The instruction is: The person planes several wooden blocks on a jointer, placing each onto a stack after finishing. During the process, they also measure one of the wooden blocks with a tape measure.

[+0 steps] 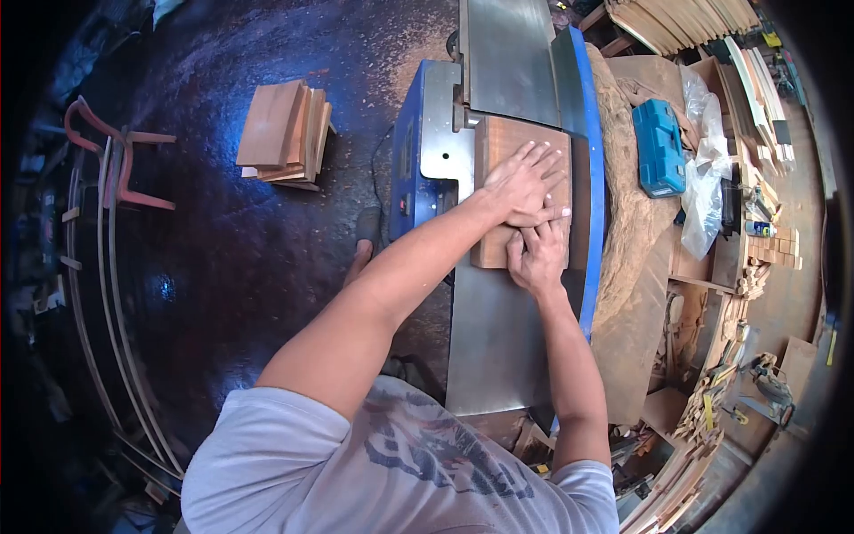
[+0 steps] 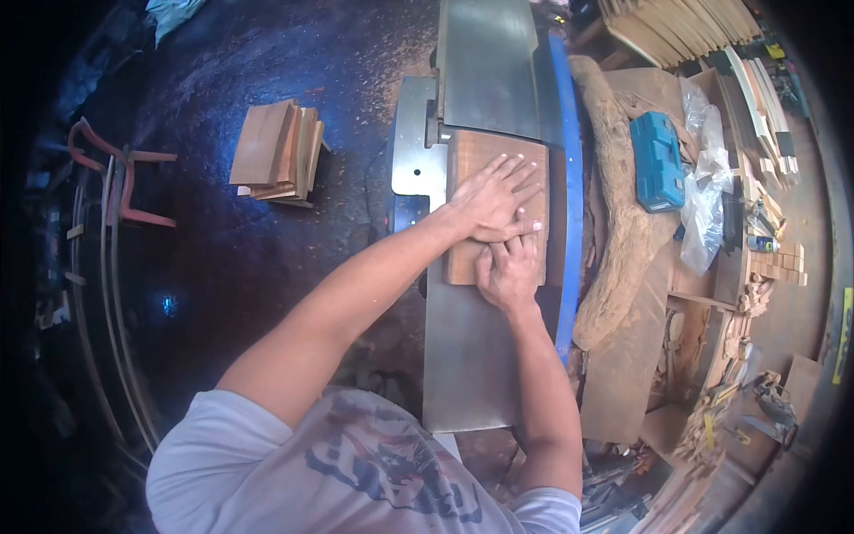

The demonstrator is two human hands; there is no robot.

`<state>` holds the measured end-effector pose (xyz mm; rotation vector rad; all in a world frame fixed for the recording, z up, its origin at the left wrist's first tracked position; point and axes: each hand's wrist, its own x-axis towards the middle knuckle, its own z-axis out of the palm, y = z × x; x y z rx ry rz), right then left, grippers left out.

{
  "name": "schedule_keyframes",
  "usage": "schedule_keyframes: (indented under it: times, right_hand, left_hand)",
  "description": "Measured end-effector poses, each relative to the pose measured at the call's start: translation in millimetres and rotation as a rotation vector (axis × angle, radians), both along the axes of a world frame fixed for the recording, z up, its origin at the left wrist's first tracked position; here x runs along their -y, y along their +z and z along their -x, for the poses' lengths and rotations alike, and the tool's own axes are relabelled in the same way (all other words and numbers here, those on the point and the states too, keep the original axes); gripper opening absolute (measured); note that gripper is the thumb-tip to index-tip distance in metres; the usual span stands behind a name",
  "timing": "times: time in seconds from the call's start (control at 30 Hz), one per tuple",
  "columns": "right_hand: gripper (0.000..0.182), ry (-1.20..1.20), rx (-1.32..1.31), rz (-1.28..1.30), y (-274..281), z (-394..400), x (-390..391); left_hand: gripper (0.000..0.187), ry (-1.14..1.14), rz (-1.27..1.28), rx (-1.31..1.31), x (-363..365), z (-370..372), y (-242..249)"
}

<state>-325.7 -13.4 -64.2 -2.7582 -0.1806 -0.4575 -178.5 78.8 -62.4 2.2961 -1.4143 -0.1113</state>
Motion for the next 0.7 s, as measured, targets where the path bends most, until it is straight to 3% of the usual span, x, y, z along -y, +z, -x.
schedule_keyframes:
  times: [0.57,0.7]
  right_hand:
    - [0.035,-0.014,-0.001,0.042,10,-16,-1]
    - [0.044,-0.001,-0.014,0.03,4,-20,3]
  left_hand:
    - [0.084,0.012,0.022,-0.007,5,-13,-3]
    - [0.086,0.014,0.035,-0.004,4,-18,-3]
